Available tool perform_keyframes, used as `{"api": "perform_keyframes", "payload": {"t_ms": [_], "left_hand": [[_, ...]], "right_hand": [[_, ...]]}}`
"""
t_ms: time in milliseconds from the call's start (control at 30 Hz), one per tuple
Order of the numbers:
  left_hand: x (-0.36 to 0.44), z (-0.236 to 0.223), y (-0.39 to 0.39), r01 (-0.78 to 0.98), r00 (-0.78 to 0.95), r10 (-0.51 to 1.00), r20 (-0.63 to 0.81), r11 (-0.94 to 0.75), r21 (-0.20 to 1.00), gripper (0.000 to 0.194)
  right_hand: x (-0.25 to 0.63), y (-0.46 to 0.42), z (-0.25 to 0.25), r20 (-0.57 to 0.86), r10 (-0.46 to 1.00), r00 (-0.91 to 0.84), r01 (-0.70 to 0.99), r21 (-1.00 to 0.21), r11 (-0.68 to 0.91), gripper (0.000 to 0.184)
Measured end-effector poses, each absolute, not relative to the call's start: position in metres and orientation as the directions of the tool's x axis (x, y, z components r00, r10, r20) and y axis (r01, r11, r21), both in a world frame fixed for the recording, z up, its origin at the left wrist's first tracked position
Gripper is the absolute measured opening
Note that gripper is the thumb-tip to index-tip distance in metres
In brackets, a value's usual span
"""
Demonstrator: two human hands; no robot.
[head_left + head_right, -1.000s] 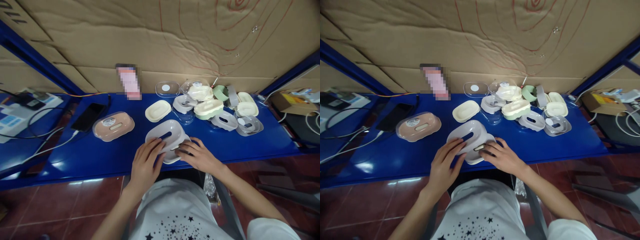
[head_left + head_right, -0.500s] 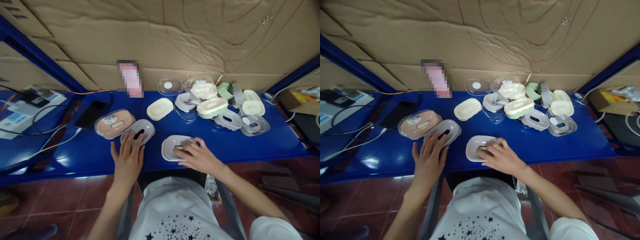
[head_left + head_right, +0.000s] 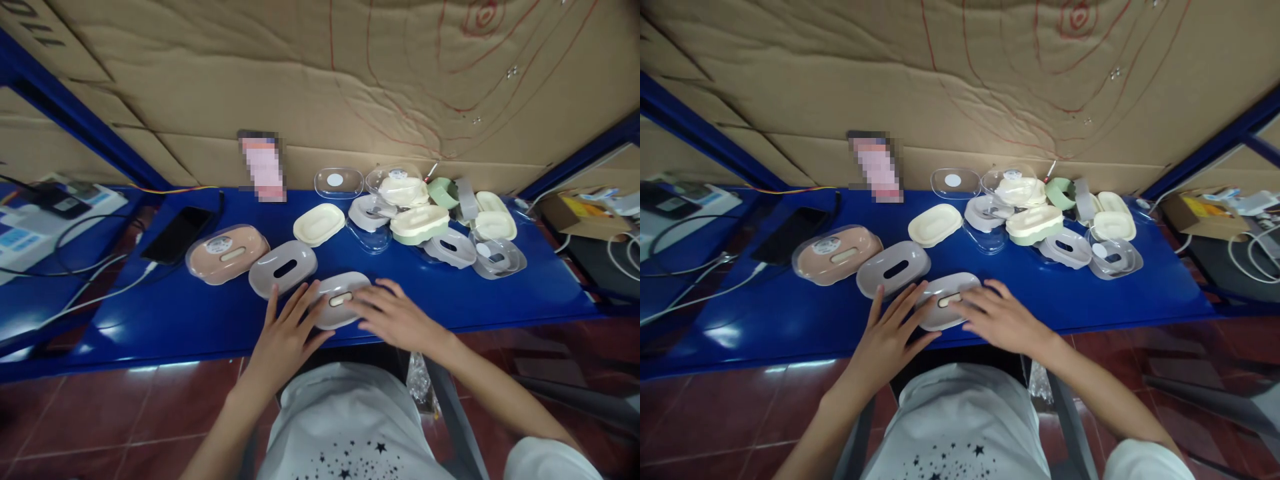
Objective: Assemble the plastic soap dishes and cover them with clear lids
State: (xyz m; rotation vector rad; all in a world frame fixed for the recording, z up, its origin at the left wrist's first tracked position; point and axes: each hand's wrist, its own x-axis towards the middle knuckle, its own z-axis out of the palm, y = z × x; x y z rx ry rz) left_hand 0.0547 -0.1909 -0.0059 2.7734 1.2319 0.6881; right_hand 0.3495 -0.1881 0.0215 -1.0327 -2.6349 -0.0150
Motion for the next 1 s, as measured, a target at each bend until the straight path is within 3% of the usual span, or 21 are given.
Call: {"api": "perform_keyframes", "payload": {"t_ms": [200, 333, 400, 567, 700, 833, 1000], "left_hand": [[0.058, -0.008, -0.194, 0.683, 0.541, 0.723, 0.429, -0.676, 0.277, 0.054], [0.058, -0.008, -0.195, 0.688, 0.541, 0.727, 0.423, -0.671, 0.275, 0.048], [0.055, -0.008, -0.195, 0.681, 0.539, 0.731, 0.418, -0.670, 0.294, 0.048], [0.054, -0.009, -0.195, 0.609, 0.525, 0.756, 0.391, -0.655, 0.448, 0.069], [0.065, -0.010, -0.196, 0.562, 0.496, 0.812, 0.306, -0.569, 0.600, 0.094], [0.074, -0.009, -0.196, 0.522, 0.495, 0.831, 0.253, -0.517, 0.679, 0.107], [0.072, -0.007, -0.194, 0.515, 0.533, 0.824, 0.195, -0.498, 0.698, 0.101]], "right_hand": [[0.376, -0.098, 0.050, 0.442, 0.839, -0.319, 0.944, 0.066, 0.324, 0.052], [0.382, -0.061, 0.064, 0.404, 0.875, -0.266, 0.963, 0.081, 0.256, 0.037], [0.386, -0.064, 0.073, 0.427, 0.859, -0.282, 0.948, -0.012, 0.317, 0.036], [0.392, -0.109, 0.092, 0.496, 0.836, -0.234, 0.800, -0.390, 0.456, 0.045], [0.384, -0.136, 0.073, 0.336, 0.910, -0.242, 0.649, -0.641, 0.409, 0.041], [0.368, -0.146, 0.042, 0.256, 0.920, -0.298, 0.603, -0.696, 0.389, 0.038], [0.351, -0.159, 0.031, 0.206, 0.861, -0.464, 0.556, -0.689, 0.464, 0.040]]}}
